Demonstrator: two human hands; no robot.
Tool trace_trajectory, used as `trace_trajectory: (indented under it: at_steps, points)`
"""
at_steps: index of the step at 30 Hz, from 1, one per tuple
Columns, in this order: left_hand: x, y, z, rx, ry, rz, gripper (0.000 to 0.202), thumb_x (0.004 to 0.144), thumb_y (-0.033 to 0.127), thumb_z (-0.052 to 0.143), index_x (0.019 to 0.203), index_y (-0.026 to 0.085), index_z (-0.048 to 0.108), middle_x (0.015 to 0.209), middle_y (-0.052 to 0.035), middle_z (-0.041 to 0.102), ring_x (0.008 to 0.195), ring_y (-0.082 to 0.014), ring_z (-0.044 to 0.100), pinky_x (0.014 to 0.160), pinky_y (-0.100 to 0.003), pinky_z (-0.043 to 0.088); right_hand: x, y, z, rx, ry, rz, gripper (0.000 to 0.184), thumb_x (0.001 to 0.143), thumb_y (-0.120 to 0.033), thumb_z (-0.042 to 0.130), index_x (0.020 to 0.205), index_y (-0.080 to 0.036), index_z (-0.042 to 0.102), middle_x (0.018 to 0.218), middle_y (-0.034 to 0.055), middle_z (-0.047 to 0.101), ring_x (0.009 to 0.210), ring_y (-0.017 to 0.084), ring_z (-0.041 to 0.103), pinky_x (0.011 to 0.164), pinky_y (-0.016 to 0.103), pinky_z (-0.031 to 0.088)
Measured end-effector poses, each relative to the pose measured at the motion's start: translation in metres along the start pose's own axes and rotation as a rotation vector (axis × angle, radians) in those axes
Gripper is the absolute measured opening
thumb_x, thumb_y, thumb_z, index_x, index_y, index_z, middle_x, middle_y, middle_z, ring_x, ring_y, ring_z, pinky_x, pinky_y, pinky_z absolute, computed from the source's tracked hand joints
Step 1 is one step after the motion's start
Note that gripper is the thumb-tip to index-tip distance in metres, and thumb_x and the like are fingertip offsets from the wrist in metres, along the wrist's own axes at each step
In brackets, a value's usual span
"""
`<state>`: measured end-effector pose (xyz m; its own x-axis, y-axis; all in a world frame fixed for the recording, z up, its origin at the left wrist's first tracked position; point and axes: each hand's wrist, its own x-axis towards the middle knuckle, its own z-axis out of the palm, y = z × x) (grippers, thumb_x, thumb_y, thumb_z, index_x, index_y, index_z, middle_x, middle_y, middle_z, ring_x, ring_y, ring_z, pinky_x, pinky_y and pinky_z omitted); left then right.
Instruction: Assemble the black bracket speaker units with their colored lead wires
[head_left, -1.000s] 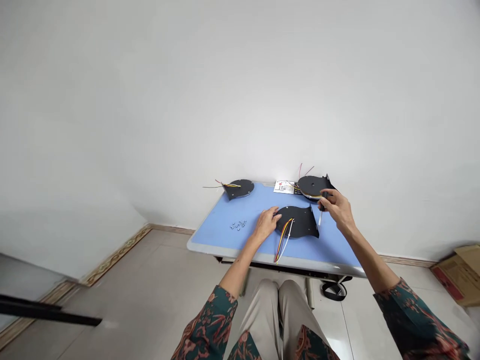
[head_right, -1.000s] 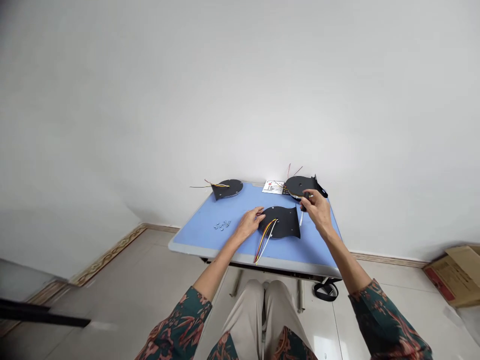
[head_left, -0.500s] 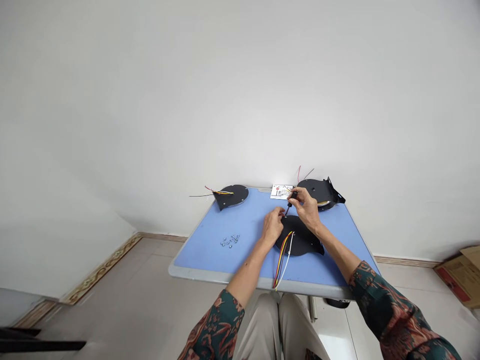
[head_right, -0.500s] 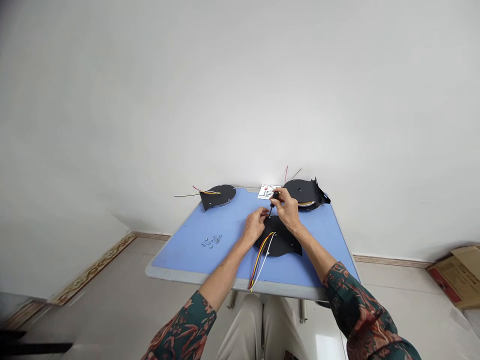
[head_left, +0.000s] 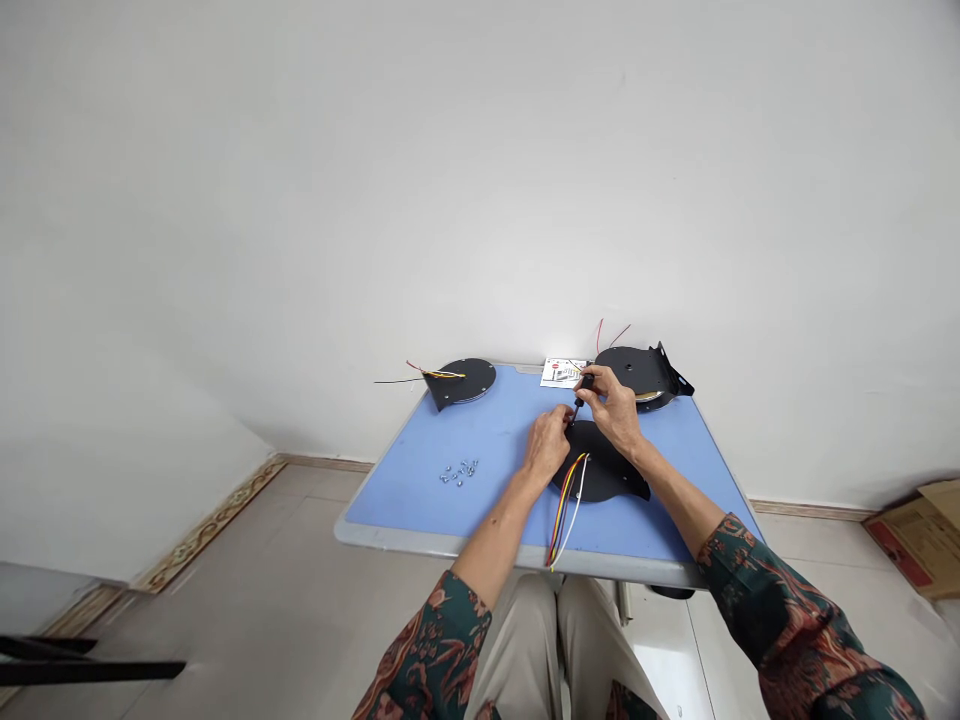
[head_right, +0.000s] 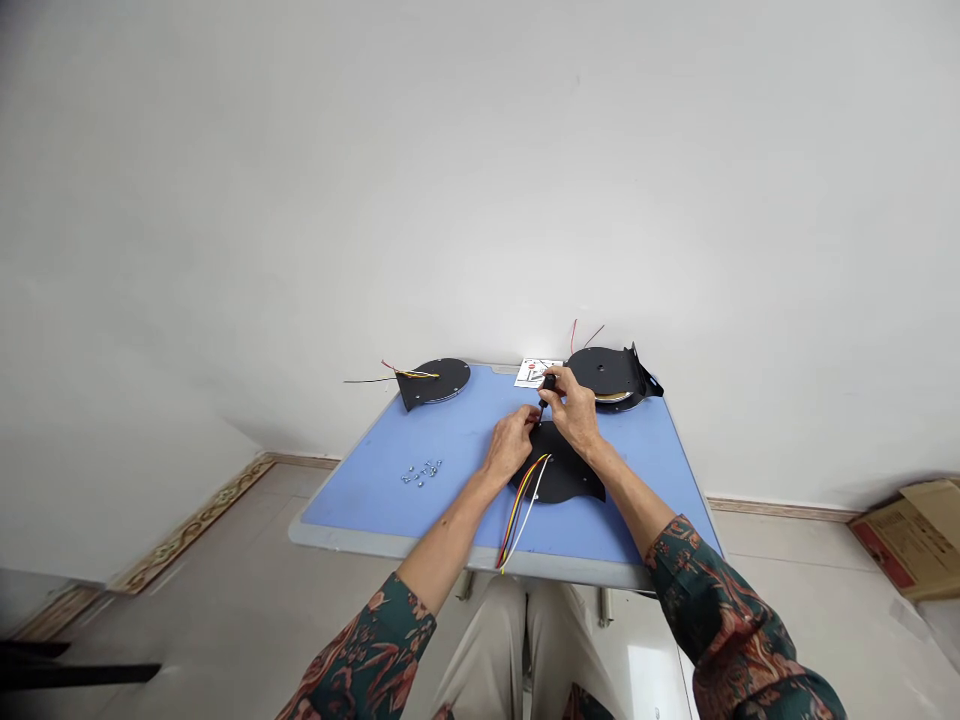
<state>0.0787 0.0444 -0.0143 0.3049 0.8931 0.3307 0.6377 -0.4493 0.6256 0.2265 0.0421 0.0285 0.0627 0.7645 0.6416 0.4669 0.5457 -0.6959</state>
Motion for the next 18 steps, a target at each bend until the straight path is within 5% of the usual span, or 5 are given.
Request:
trace_trajectory:
  at_steps: [18]
  points:
    - [-0.0001, 0.0020, -0.0047, 0.059, -0.028, -0.005, 0.037, 0.090, 0.000, 0.043, 0.113, 0.022, 0.063, 0.110, -0.0071, 0.075, 0.108, -0.0220, 0.068, 0.096, -0.035, 0.052, 0.0027, -0.0054, -0.0010, -0.006, -0.034, -0.006, 0.022, 0.087, -0.029, 0.061, 0.109, -0.024, 0.061, 0.086, 0.0029, 0.075, 0.078, 0.022, 0.072, 0.080, 0.033, 0.054]
